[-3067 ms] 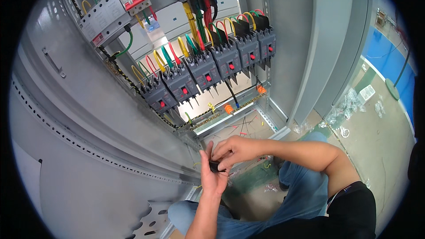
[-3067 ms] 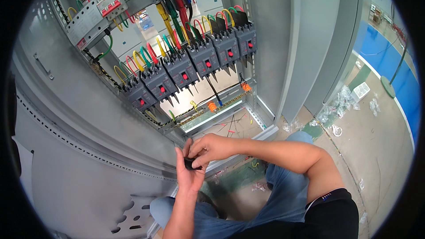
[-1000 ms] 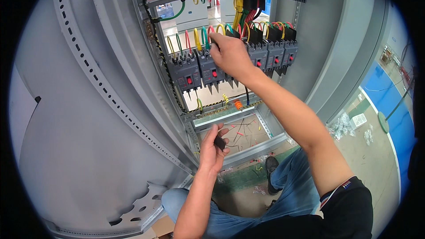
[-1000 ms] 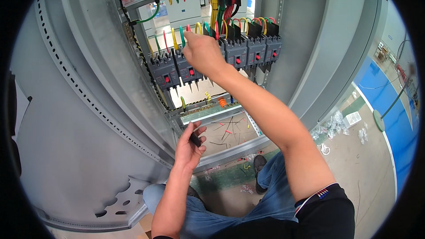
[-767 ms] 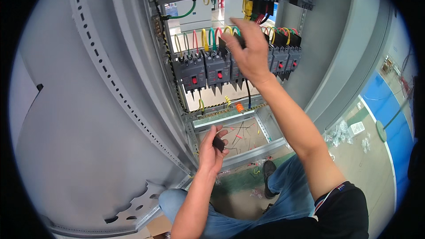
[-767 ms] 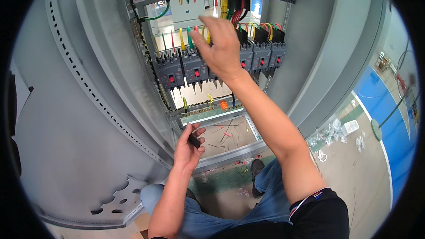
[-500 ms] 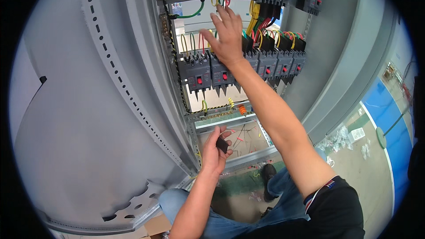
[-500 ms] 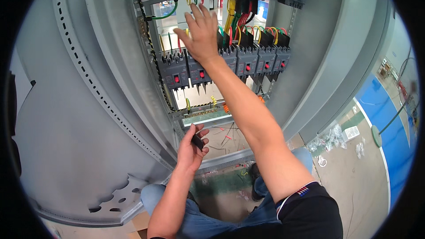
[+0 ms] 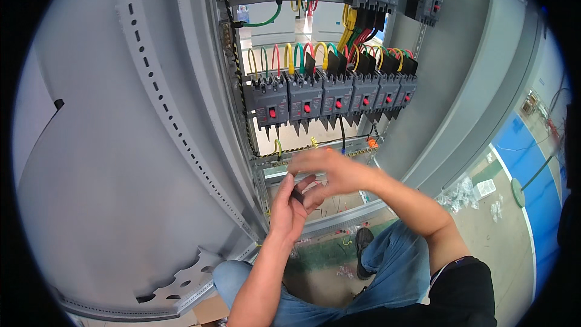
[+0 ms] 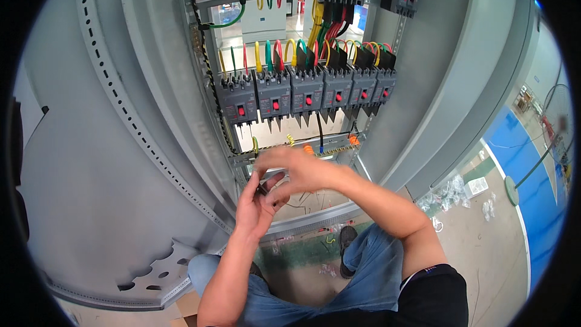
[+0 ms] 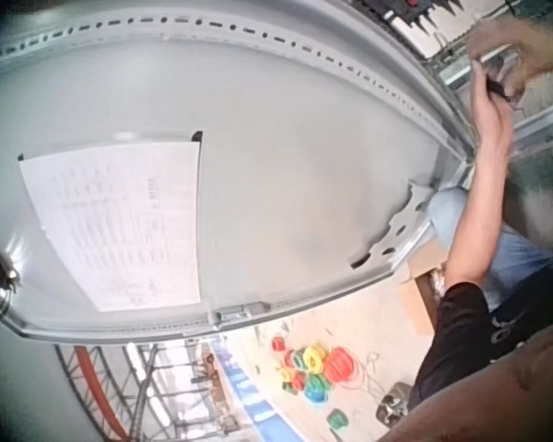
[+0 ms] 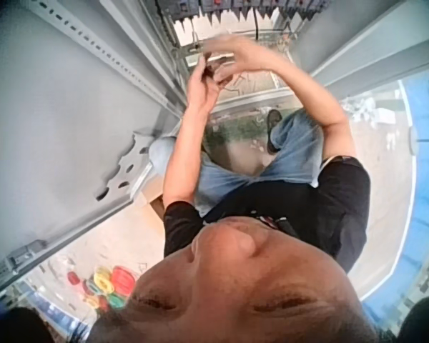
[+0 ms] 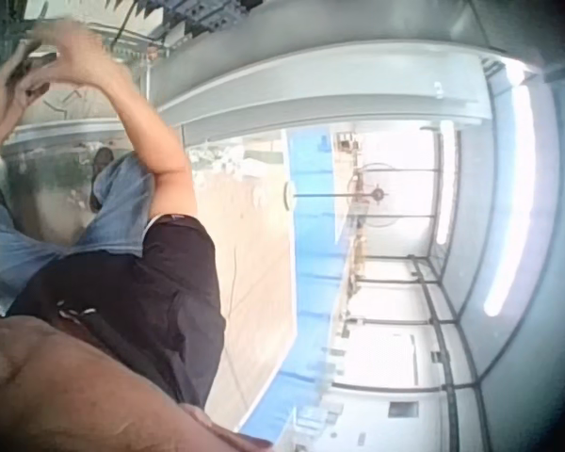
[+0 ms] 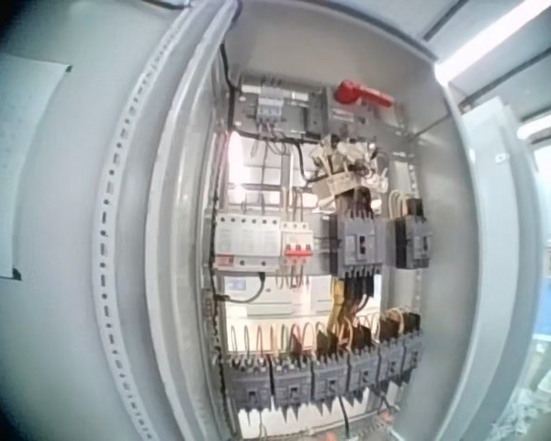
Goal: The person sits on the floor in front of an open electrical panel and installs small black components onto a row of circuit breakers. They repeatedly reach into a cardboard box to retrieve components and place them onto the breakers one by one.
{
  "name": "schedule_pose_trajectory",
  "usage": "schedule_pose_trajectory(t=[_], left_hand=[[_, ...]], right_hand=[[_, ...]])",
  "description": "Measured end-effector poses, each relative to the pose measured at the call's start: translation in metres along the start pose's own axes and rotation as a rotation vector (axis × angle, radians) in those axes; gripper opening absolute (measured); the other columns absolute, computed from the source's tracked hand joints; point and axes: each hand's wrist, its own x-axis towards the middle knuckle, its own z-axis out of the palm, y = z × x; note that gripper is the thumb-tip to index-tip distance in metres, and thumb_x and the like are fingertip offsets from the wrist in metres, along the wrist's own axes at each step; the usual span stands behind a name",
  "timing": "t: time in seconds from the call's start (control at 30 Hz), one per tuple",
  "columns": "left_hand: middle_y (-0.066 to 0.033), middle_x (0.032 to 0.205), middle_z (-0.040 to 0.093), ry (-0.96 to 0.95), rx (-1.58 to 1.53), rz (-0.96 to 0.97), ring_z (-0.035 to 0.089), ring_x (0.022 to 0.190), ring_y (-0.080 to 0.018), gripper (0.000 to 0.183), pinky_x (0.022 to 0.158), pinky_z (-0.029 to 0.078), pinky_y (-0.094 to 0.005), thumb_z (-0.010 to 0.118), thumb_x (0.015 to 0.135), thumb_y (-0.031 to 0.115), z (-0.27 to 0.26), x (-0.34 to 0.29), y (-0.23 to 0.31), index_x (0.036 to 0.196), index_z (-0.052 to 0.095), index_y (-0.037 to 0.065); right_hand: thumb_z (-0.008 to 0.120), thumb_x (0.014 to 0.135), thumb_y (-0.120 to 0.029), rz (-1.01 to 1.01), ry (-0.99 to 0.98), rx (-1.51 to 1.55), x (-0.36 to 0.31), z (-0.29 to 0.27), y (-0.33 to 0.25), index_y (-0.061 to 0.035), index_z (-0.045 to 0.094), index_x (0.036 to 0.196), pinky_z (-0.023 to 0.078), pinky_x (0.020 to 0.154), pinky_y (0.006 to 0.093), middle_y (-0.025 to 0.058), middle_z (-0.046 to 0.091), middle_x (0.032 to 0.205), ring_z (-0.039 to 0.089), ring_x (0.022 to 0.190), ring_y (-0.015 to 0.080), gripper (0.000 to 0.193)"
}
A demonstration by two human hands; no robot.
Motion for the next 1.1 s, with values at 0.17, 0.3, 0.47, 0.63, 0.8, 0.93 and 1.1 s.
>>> schedule_pose_trajectory(t=[0.17,0.3,0.47,0.63,0.8,0.93,1.1], left_hand=[[-0.0149,0.135,0.064,-0.099,0.023,-0.004,0.064,0.126,-0.0321,0.055,0.101,0.057,-0.0466,0.047,0.112,0.046,0.005,0.004,-0.009,0.153,0.042,0.01],[-0.0194,0.145,0.056,-0.18,0.026,-0.113,0.065,0.125,-0.035,0.06,0.101,0.058,-0.0472,0.047,0.112,0.042,-0.013,0.006,-0.017,0.159,0.028,0.011],[-0.0225,0.146,0.055,-0.15,0.1,-0.122,0.065,0.123,-0.0355,0.061,0.099,0.058,-0.049,0.045,0.112,0.048,-0.002,0.009,-0.024,0.16,0.03,0.014],[-0.022,0.146,0.055,-0.172,0.125,-0.159,0.067,0.119,-0.034,0.074,0.085,0.064,-0.0446,0.054,0.108,0.046,0.012,0.008,-0.023,0.166,0.021,0.015],[-0.0202,0.143,0.056,-0.17,0.259,-0.203,0.071,0.108,-0.0301,0.077,0.076,0.065,-0.0436,0.057,0.107,0.036,0.001,0.007,-0.024,0.169,0.014,0.016],[-0.0199,0.144,0.057,-0.25,0.099,-0.222,0.069,0.116,-0.0316,0.073,0.079,0.065,-0.0437,0.055,0.107,0.032,-0.003,0.011,-0.028,0.168,0.016,0.017],[-0.017,0.144,0.058,-0.267,0.055,-0.2,0.068,0.119,-0.0289,0.07,0.08,0.067,-0.0443,0.054,0.105,0.029,0.01,0.004,-0.017,0.166,0.024,0.015]], right_hand=[[0.091,0.08,-0.015,0.261,-0.049,0.476,-0.044,0.036,0.012,-0.003,0.06,0.143,0.061,0.1,0.0371,0.0153,0.055,0.149,0.064,0.127,0.0291,0.072],[0.089,0.081,-0.005,0.383,-0.026,0.751,-0.053,0.035,0.009,-0.005,0.058,0.146,0.062,0.1,0.0374,0.0122,0.054,0.15,0.064,0.126,0.024,0.073],[0.09,0.081,-0.006,0.487,-0.008,0.853,-0.068,0.034,0.016,-0.01,0.057,0.148,0.057,0.105,0.0366,0.0061,0.059,0.145,0.065,0.125,0.0198,0.075],[0.091,0.081,-0.009,0.457,0.016,0.759,-0.08,0.029,0.024,-0.0081,0.059,0.145,0.056,0.106,0.0362,0.0063,0.063,0.14,0.065,0.124,0.0204,0.072],[0.091,0.081,-0.013,0.394,0.012,0.679,-0.073,0.024,0.0,-0.0047,0.06,0.14,0.054,0.105,0.0346,0.0074,0.066,0.132,0.066,0.122,0.0182,0.067],[0.092,0.079,-0.013,0.405,0.03,0.692,-0.076,0.026,0.006,-0.0032,0.06,0.137,0.053,0.105,0.0332,0.0065,0.066,0.131,0.065,0.12,0.0158,0.067],[0.091,0.08,-0.008,0.444,0.053,0.904,-0.079,0.028,0.011,-0.0012,0.058,0.138,0.054,0.103,0.0314,0.0062,0.065,0.131,0.066,0.116,0.0136,0.066]])
